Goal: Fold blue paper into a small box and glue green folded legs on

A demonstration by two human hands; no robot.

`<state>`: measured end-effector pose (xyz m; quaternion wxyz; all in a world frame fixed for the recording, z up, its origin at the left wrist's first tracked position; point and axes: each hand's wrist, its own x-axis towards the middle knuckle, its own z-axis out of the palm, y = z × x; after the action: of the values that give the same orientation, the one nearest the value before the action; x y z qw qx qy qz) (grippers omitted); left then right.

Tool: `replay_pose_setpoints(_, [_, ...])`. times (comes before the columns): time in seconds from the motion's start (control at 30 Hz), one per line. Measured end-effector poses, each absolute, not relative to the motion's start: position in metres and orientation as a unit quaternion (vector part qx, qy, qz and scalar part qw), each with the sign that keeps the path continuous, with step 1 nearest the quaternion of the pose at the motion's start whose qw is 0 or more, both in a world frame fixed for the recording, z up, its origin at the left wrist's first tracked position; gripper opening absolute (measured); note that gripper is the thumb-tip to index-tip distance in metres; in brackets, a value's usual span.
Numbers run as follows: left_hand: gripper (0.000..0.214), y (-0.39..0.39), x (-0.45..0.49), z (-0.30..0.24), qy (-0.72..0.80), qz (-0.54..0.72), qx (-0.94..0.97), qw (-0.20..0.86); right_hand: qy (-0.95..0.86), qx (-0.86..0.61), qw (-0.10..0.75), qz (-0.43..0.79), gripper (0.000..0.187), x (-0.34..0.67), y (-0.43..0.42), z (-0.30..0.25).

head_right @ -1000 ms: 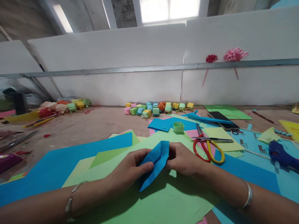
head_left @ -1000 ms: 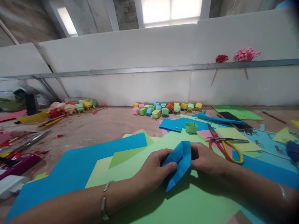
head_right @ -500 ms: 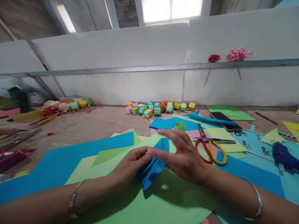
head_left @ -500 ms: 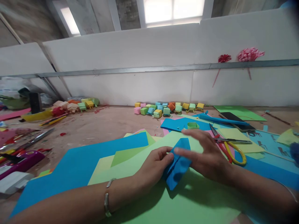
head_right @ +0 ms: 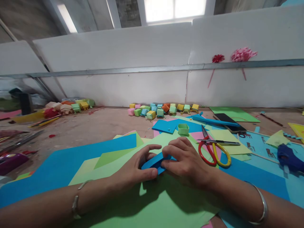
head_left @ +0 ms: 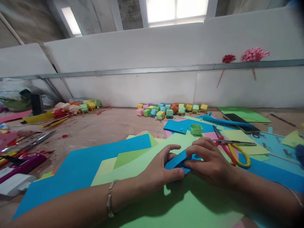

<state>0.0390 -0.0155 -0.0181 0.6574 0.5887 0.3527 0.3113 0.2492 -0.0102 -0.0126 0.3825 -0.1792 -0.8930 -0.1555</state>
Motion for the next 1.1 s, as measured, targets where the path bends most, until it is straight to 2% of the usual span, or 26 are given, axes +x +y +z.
replay_pose_setpoints(0.1, [0.069,-0.017,0.039,-0.017,0.370,0.313,0.614,0.622,-0.884,-0.171,0.397,-0.178,0.016,0.248,-0.010,-0.012])
replay_pose_setpoints(0.3, [0.034,-0.017,0.043,-0.010,0.413,0.367,0.559,0.618,-0.879,-0.196,0.405,-0.158,0.018,0.246,-0.011,-0.010])
replay_pose_setpoints(0.4, [0.023,-0.018,0.043,-0.010,0.428,0.394,0.559,0.591,-0.880,-0.197,0.404,-0.153,0.017,0.247,-0.010,-0.011])
replay_pose_setpoints(0.57, [0.021,-0.016,0.043,-0.014,0.459,0.407,0.533,0.583,-0.884,-0.159,0.387,-0.210,0.011,0.250,-0.009,-0.017])
replay_pose_setpoints(0.7, [0.027,-0.010,0.042,-0.016,0.462,0.397,0.554,0.567,-0.904,-0.119,0.349,-0.216,0.017,0.251,-0.009,-0.018])
replay_pose_setpoints(0.8, [0.026,-0.007,0.041,-0.018,0.457,0.390,0.646,0.470,-0.927,-0.129,0.305,-0.173,0.021,0.251,-0.010,-0.016])
replay_pose_setpoints(1.0, [0.022,-0.015,0.034,-0.015,0.408,0.283,0.864,0.087,-0.962,-0.151,0.209,-0.094,0.020,0.250,-0.013,-0.016])
replay_pose_setpoints(1.1, [0.013,-0.025,0.034,-0.010,0.382,0.199,0.902,-0.028,-0.964,-0.157,0.200,-0.076,0.016,0.251,-0.013,-0.018])
